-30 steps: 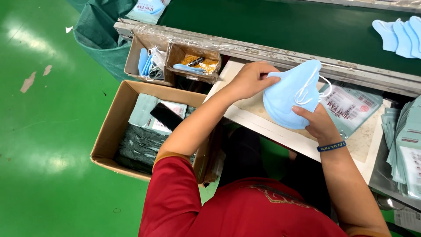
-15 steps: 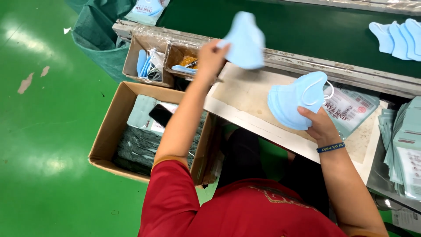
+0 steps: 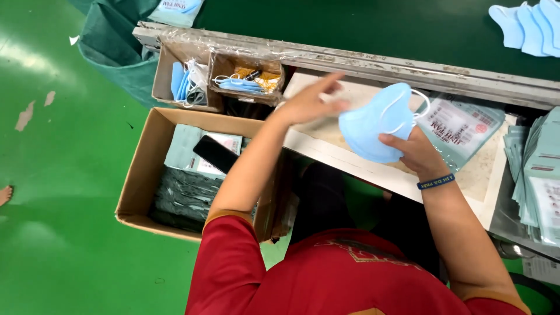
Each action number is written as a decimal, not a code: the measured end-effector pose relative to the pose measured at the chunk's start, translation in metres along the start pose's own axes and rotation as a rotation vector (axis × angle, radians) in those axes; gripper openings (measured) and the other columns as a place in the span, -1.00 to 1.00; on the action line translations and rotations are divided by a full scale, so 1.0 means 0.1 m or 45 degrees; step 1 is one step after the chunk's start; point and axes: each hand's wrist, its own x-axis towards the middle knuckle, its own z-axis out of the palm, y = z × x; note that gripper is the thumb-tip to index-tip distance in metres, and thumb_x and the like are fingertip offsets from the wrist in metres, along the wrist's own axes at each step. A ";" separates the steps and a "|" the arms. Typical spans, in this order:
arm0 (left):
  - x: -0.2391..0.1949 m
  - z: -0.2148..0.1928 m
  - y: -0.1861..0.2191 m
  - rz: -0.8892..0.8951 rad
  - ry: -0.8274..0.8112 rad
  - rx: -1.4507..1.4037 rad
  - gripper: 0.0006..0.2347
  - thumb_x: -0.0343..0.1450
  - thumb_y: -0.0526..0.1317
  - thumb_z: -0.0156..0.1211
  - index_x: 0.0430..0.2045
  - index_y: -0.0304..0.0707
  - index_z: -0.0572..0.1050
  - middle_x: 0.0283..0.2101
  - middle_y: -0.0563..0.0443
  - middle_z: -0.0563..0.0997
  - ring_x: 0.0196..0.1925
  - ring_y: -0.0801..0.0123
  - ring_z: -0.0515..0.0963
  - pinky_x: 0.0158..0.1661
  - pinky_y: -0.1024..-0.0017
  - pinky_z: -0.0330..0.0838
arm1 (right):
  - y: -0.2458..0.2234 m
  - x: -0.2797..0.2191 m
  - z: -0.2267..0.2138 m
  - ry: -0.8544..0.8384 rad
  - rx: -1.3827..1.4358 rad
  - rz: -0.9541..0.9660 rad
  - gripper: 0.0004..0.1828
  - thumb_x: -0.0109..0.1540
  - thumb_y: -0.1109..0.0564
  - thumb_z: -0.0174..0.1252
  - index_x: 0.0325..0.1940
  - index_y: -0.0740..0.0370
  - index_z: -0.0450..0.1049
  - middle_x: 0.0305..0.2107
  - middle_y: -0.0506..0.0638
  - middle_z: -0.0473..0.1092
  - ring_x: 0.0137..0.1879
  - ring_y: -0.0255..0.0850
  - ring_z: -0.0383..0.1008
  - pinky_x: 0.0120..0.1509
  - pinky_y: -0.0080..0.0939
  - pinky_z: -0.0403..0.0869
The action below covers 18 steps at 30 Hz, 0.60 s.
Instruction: Packing individual or small groups of masks into plastic sleeves on a conveyor belt system.
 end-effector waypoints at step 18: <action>-0.12 0.50 0.16 0.391 -0.658 -0.345 -0.25 0.34 -0.05 0.50 0.38 -0.31 0.21 0.26 -0.26 0.49 0.33 0.07 0.46 0.29 0.19 0.32 | -0.04 -0.11 0.15 -0.056 -0.719 -0.188 -0.61 0.15 0.16 0.40 0.04 0.30 0.57 -0.19 -0.06 0.56 -0.07 -0.33 0.52 0.01 -0.27 0.51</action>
